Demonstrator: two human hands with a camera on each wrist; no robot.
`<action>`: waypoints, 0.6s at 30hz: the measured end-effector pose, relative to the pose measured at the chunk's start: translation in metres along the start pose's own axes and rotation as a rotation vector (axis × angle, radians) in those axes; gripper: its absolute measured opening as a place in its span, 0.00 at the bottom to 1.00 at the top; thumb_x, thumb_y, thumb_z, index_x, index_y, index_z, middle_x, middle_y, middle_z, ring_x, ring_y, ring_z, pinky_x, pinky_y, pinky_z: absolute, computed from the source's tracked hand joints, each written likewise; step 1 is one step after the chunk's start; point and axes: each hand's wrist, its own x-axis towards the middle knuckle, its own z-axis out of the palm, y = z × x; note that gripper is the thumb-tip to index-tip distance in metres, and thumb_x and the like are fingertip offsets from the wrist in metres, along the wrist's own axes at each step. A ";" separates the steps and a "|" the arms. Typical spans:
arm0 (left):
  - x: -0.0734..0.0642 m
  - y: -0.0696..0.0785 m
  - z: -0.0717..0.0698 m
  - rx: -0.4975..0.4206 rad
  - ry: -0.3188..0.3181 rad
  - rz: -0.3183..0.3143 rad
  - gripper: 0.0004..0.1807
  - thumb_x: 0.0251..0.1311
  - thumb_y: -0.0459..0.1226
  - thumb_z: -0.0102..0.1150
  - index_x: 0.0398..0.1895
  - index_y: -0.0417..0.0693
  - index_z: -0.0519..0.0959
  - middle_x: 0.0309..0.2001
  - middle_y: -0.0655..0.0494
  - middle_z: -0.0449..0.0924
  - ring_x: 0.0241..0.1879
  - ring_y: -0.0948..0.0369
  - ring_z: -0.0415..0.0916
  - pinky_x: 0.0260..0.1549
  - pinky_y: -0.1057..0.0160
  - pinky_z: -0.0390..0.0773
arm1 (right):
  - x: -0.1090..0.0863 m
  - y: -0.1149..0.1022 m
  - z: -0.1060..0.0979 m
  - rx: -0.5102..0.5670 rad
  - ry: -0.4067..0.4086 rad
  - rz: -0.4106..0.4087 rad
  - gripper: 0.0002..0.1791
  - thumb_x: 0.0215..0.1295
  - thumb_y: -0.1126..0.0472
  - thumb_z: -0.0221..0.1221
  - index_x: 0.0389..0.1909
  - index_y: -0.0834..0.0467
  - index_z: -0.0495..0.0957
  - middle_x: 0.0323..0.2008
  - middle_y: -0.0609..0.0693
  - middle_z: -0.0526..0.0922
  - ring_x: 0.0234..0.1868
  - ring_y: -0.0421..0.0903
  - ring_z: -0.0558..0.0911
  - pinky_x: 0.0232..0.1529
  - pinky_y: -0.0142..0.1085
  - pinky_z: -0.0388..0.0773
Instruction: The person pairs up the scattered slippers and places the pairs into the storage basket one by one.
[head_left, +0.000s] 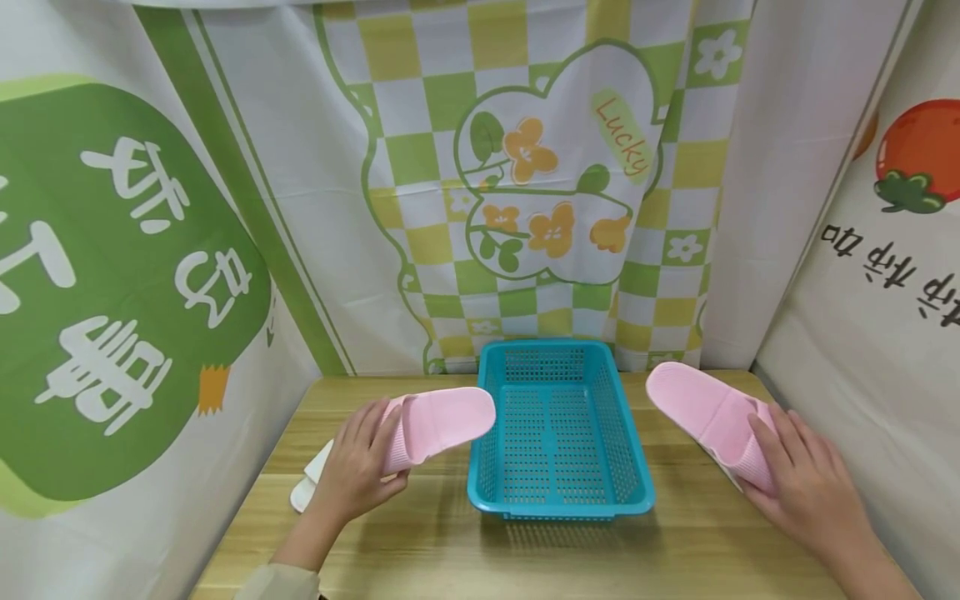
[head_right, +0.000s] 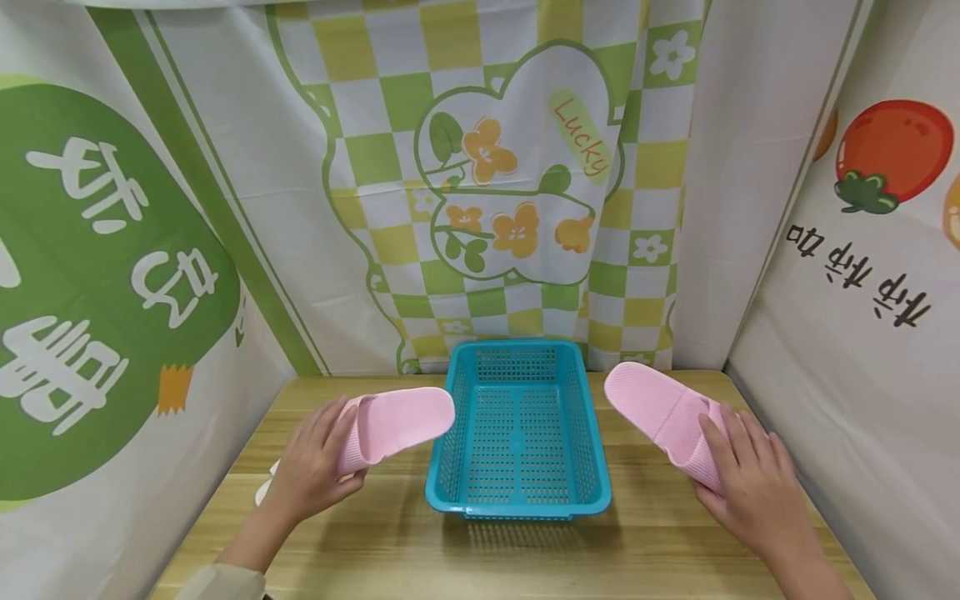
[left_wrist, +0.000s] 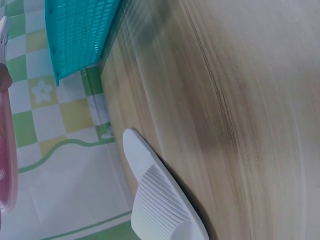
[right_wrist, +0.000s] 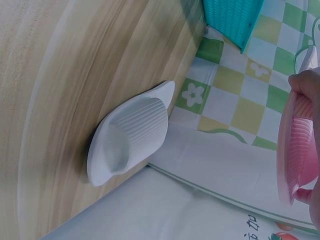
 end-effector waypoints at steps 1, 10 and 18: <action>0.001 0.000 0.000 -0.002 -0.002 0.005 0.44 0.43 0.51 0.54 0.64 0.33 0.69 0.58 0.32 0.70 0.55 0.36 0.69 0.50 0.38 0.70 | 0.001 0.000 0.000 0.002 -0.005 0.001 0.43 0.67 0.31 0.40 0.59 0.65 0.73 0.58 0.68 0.73 0.52 0.71 0.72 0.43 0.64 0.66; 0.006 0.004 0.004 -0.012 -0.025 0.037 0.50 0.32 0.49 0.62 0.65 0.33 0.68 0.59 0.32 0.70 0.56 0.37 0.69 0.52 0.39 0.69 | 0.009 -0.005 0.002 0.005 -0.002 -0.025 0.41 0.67 0.32 0.41 0.58 0.65 0.73 0.57 0.67 0.74 0.52 0.70 0.72 0.41 0.65 0.67; 0.013 0.011 0.008 -0.010 -0.031 0.060 0.48 0.36 0.50 0.60 0.64 0.33 0.69 0.60 0.33 0.70 0.56 0.38 0.69 0.51 0.40 0.70 | 0.016 -0.011 0.003 0.009 0.012 -0.033 0.39 0.67 0.34 0.41 0.58 0.64 0.74 0.56 0.67 0.74 0.52 0.69 0.73 0.41 0.65 0.67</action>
